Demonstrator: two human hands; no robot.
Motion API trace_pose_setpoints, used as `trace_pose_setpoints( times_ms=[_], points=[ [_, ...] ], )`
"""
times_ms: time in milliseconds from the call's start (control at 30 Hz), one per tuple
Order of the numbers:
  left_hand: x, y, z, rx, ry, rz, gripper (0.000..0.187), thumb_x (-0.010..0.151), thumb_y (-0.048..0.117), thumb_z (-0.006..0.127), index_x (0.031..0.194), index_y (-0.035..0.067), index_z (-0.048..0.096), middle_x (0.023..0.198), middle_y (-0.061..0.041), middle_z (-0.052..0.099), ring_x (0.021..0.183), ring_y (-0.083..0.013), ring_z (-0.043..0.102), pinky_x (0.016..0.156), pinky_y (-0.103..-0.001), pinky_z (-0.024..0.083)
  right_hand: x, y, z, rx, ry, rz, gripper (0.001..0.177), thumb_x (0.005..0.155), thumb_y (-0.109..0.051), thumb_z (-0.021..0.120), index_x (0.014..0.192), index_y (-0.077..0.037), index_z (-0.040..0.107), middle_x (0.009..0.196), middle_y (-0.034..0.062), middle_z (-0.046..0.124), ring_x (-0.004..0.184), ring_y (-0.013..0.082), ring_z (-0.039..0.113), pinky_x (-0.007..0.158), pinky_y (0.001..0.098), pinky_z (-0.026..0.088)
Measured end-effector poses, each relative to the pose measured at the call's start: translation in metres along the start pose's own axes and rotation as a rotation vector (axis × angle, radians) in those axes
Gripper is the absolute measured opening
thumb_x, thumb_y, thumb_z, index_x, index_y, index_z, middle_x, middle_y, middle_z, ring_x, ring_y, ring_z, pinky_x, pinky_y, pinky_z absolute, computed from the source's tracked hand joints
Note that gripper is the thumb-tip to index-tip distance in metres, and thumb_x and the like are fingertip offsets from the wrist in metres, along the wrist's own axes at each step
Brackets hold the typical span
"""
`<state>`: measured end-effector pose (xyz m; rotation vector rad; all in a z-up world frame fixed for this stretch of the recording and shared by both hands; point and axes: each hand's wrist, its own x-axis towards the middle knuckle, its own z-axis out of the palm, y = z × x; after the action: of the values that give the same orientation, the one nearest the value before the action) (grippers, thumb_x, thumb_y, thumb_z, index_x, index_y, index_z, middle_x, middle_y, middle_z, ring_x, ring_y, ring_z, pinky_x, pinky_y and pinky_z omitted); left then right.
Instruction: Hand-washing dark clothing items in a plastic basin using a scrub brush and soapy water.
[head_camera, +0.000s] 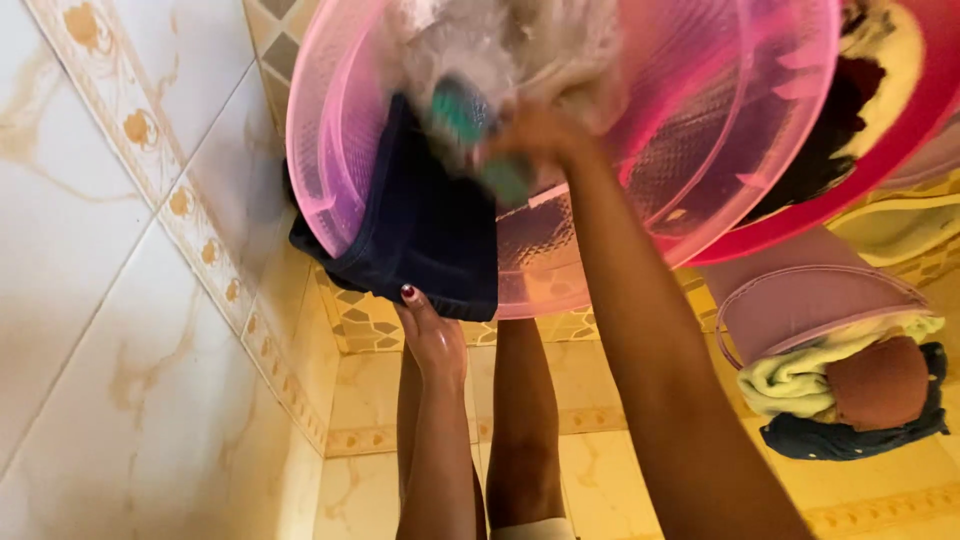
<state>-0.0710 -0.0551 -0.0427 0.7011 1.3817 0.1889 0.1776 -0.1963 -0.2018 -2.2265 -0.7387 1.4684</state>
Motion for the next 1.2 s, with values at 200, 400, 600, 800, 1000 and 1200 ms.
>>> trace_pose_setpoints(
  times_ms=[200,400,600,800,1000,1200],
  points=[
    [-0.001,0.029,0.009,-0.021,0.023,-0.014,0.066,0.105,0.038,0.051,0.159,0.009,0.027,0.163,-0.012,0.034,0.146,-0.0259,0.037,0.123,-0.042,0.029,-0.14,-0.191,-0.033,0.722,-0.132,-0.007,0.091,0.095,-0.046,0.069,0.162,-0.002,0.026,0.163,0.0281,0.038,0.152,0.0365,0.036,0.12,0.0489,0.03],
    [0.004,0.054,0.02,0.022,-0.064,0.086,0.065,0.107,0.03,0.05,0.162,0.008,0.023,0.167,-0.012,0.029,0.151,-0.0263,0.033,0.126,-0.042,0.025,-0.224,-0.296,-0.049,0.633,0.168,0.109,0.09,0.1,-0.036,0.065,0.166,-0.002,0.015,0.153,0.0261,0.045,0.14,0.0377,0.045,0.12,0.0477,0.036],
    [0.018,0.084,0.023,0.068,-0.142,0.205,0.064,0.11,0.022,0.049,0.165,0.007,0.019,0.171,-0.012,0.023,0.156,-0.0266,0.028,0.13,-0.042,0.022,-0.1,-0.251,0.011,0.959,0.334,0.012,0.081,0.102,-0.03,0.063,0.166,-0.003,0.022,0.167,0.0207,0.038,0.154,0.0346,0.038,0.126,0.0447,0.029],
    [0.031,0.089,0.023,0.106,-0.229,0.306,0.065,0.112,0.015,0.049,0.167,0.006,0.016,0.174,-0.012,0.019,0.16,-0.0268,0.025,0.133,-0.042,0.018,0.088,-0.095,0.095,1.119,0.522,0.238,0.077,0.093,-0.031,0.073,0.16,-0.012,0.039,0.153,0.0184,0.054,0.14,0.0295,0.052,0.115,0.0401,0.042],
    [0.028,0.098,0.038,0.255,-0.176,0.427,0.065,0.111,0.014,0.052,0.167,0.001,0.02,0.174,-0.013,0.023,0.161,-0.0277,0.024,0.134,-0.041,0.017,0.0,-0.143,0.017,0.842,0.448,0.241,0.067,0.099,-0.035,0.064,0.157,-0.012,0.038,0.119,0.0097,0.07,0.103,0.0268,0.073,0.087,0.0425,0.06],
    [0.045,0.09,-0.006,0.136,-0.248,0.27,0.075,0.107,0.026,0.059,0.166,0.004,0.018,0.167,-0.012,0.029,0.153,-0.0266,0.033,0.129,-0.042,0.023,0.067,-0.141,0.11,1.423,0.562,0.015,0.074,0.097,-0.026,0.069,0.159,-0.006,0.034,0.147,0.0162,0.054,0.12,0.0237,0.064,0.103,0.038,0.049]
  ],
)
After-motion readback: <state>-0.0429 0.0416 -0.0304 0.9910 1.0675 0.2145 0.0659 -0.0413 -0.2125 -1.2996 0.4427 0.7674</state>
